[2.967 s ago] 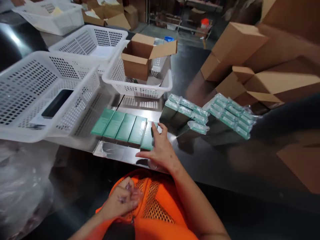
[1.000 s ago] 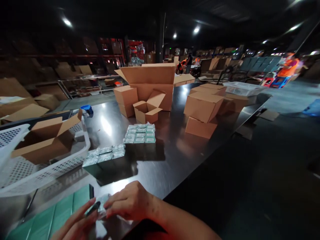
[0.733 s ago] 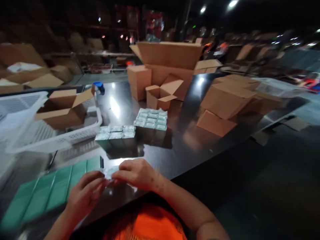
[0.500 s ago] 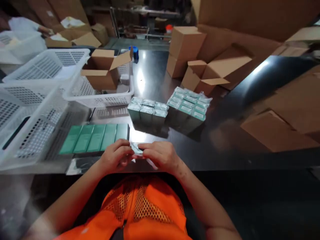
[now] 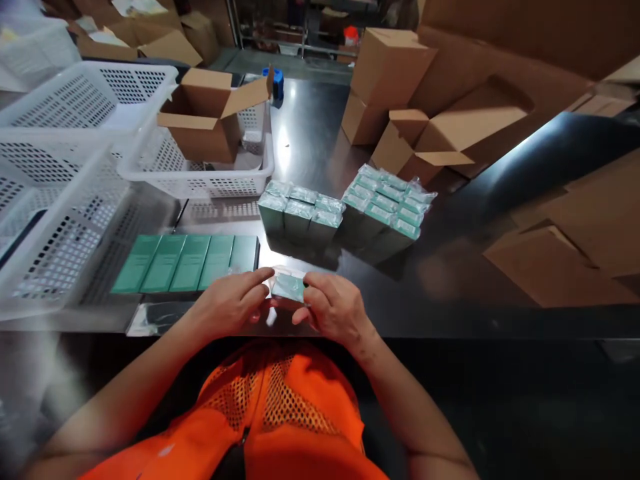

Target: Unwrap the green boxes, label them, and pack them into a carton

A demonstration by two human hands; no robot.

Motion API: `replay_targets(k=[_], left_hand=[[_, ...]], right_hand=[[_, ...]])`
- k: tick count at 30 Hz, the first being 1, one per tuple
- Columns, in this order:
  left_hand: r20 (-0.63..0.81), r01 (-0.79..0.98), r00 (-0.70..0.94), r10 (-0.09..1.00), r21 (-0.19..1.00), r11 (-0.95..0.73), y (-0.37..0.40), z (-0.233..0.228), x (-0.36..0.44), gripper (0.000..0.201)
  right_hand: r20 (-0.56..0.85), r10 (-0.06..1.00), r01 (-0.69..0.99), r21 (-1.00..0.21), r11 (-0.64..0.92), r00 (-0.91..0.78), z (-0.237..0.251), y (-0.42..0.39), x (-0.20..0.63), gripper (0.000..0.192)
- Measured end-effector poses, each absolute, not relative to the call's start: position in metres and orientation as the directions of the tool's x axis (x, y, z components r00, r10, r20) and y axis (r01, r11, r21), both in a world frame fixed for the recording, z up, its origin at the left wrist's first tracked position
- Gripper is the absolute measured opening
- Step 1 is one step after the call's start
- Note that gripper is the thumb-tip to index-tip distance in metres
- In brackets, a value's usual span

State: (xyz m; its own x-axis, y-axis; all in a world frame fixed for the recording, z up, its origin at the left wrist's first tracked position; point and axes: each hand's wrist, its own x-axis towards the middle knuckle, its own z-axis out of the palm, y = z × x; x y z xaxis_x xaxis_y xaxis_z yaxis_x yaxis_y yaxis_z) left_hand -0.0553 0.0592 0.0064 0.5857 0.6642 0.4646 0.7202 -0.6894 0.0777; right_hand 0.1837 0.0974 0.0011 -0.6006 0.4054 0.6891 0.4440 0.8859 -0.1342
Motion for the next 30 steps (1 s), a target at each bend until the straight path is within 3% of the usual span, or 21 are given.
replay_targets(k=[6,9,12,15,18,20,22,25,28,30], left_hand=[[0.499,0.654,0.465,0.731,0.363,-0.663,0.058,0.004,-0.051,0.027],[0.43,0.614,0.402,0.808,0.529,-0.586,0.059,0.009,-0.046,0.016],[0.408,0.569,0.374,0.833,0.608,-0.554,0.058,0.01,-0.044,0.007],[0.527,0.548,0.385,0.758,0.53,-0.647,0.056,0.003,-0.043,0.01],[0.697,0.57,0.4,0.596,0.32,-0.757,0.053,-0.014,-0.044,0.018],[0.715,0.596,0.394,0.578,0.28,-0.753,0.051,-0.027,-0.044,0.016],[0.657,0.628,0.378,0.653,0.336,-0.702,0.05,-0.039,-0.044,0.011],[0.475,0.699,0.335,0.814,0.454,-0.552,0.047,-0.052,-0.042,0.011],[0.23,0.761,0.278,0.933,0.54,-0.36,0.044,-0.057,-0.038,0.02],[0.178,0.76,0.273,0.945,0.563,-0.326,0.039,-0.057,-0.034,0.024]], right_hand=[[0.623,0.556,0.505,-0.282,0.816,-0.55,-0.009,0.086,0.189,0.025],[0.583,0.627,0.457,-0.431,0.778,-0.516,-0.012,0.081,0.187,0.018],[0.582,0.675,0.422,-0.526,0.738,-0.454,-0.022,0.075,0.187,0.011],[0.65,0.669,0.495,-0.474,0.728,-0.361,-0.04,0.07,0.189,0.012],[0.693,0.594,0.482,-0.39,0.785,-0.408,-0.057,0.072,0.191,0.025],[0.686,0.573,0.446,-0.383,0.808,-0.448,-0.063,0.077,0.194,0.028],[0.616,0.589,0.418,-0.418,0.807,-0.522,-0.064,0.081,0.198,0.026],[0.446,0.65,0.343,-0.59,0.731,-0.615,-0.056,0.085,0.204,0.025],[0.382,0.792,0.333,-0.755,0.565,-0.476,-0.044,0.085,0.205,0.052],[0.352,0.826,0.354,-0.777,0.52,-0.442,-0.033,0.087,0.201,0.063]])
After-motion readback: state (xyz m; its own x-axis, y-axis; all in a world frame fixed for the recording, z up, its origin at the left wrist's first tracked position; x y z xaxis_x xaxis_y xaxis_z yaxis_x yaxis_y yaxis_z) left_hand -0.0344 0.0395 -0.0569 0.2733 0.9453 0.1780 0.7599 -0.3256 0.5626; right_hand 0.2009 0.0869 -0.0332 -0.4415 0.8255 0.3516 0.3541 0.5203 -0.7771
